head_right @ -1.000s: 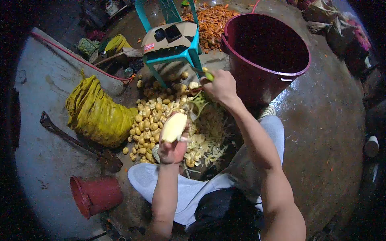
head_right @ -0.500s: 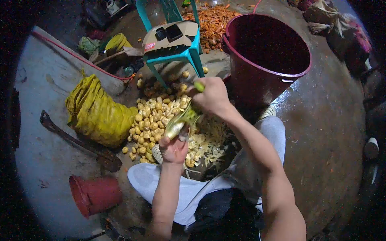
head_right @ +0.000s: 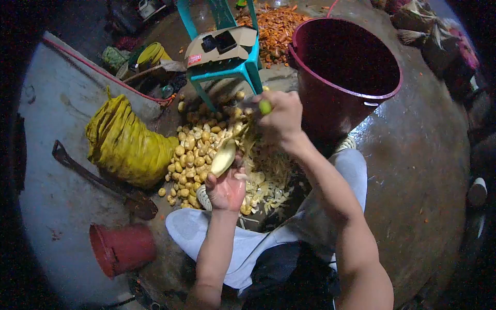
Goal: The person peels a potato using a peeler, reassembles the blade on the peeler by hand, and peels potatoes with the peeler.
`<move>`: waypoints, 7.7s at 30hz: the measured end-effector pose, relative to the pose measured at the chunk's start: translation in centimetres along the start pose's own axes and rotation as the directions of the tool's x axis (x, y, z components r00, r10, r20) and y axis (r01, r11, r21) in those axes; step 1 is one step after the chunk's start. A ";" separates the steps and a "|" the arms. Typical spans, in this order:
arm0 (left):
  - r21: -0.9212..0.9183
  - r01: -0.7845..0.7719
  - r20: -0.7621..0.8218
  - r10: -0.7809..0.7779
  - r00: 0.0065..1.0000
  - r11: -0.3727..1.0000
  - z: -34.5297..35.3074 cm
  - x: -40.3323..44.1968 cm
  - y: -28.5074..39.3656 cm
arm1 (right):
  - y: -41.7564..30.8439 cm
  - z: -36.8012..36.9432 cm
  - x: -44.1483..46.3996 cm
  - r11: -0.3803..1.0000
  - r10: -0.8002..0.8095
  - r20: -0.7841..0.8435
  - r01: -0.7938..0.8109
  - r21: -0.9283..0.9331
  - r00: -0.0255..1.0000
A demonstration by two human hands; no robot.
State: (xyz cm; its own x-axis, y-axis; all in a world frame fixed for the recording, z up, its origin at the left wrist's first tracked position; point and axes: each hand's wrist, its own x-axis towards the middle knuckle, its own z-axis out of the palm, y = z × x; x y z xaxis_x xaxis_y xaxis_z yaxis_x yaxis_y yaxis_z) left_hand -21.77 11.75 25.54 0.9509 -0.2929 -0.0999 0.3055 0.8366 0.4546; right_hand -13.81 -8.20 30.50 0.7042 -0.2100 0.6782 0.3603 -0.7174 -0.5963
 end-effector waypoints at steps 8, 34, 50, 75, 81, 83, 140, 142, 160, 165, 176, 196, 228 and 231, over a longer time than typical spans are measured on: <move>-0.070 0.025 0.078 -0.020 0.997 0.997 0.7 1.6 1.7 | 3.8 0.3 0.1 0.965 0.257 0.159 -0.245 -0.093 0.953; 0.432 -0.093 0.040 0.084 0.996 0.897 2.2 1.4 3.1 | 2.7 1.3 -1.1 0.937 0.347 0.524 -0.316 -0.151 0.778; 0.388 -0.008 0.181 -0.068 0.981 0.921 3.4 1.0 3.1 | 0.3 2.7 -3.7 0.994 0.030 0.735 0.057 -0.093 0.677; 0.483 -0.051 0.092 0.007 0.996 0.874 2.4 1.3 3.7 | 0.2 3.3 -4.4 0.976 0.162 0.645 -0.023 -0.219 0.747; 0.367 -0.130 0.232 0.044 0.972 0.921 3.1 1.0 4.3 | -0.2 3.0 -3.8 0.991 0.094 0.638 -0.135 0.016 0.765; 0.383 -0.177 0.292 0.062 0.954 0.907 2.9 1.3 4.8 | -0.3 2.8 -3.4 0.970 0.112 0.637 -0.224 0.098 0.763; 0.452 -0.027 0.194 -0.069 0.979 0.892 0.9 0.4 2.9 | 2.7 0.0 0.6 0.932 0.258 0.303 -0.319 0.171 0.917; 0.435 -0.038 0.170 -0.041 0.985 0.900 0.7 0.7 2.5 | 0.1 -0.7 0.4 0.945 0.173 0.280 -0.239 0.224 0.944; 0.103 0.073 0.138 -0.087 0.987 0.992 0.0 0.6 1.8 | 2.4 -0.4 0.3 0.882 0.291 0.157 -0.328 0.338 0.944; -0.036 0.224 -0.054 -0.226 0.973 0.974 0.6 1.0 1.9 | 3.0 0.3 -0.1 0.900 0.282 0.191 -0.328 0.285 0.940; 0.447 -0.069 0.065 0.044 0.997 0.892 1.4 1.7 3.1 | 3.9 0.2 -0.6 0.921 0.245 0.355 -0.331 0.206 0.902; 0.127 0.177 -0.333 -0.126 0.934 0.976 1.5 1.8 2.3 | -1.2 4.3 -7.0 0.980 -0.180 0.516 0.195 0.026 0.838; 0.179 0.015 0.126 -0.038 0.991 0.984 1.4 0.9 1.5 | 2.3 4.4 -3.4 0.701 0.418 0.524 -0.630 0.334 0.742; 0.097 0.045 0.105 -0.055 0.993 0.994 0.7 1.3 0.9 | 1.5 4.0 -3.2 0.726 0.408 0.503 -0.605 0.327 0.762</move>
State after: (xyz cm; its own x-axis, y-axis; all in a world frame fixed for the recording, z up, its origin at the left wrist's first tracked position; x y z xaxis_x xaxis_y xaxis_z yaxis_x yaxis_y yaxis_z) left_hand -20.24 11.85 26.43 0.9222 -0.3855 -0.0311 0.3415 0.7737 0.5337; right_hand -13.09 -5.98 25.67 0.9913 -0.1186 0.0572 0.0356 -0.1767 -0.9836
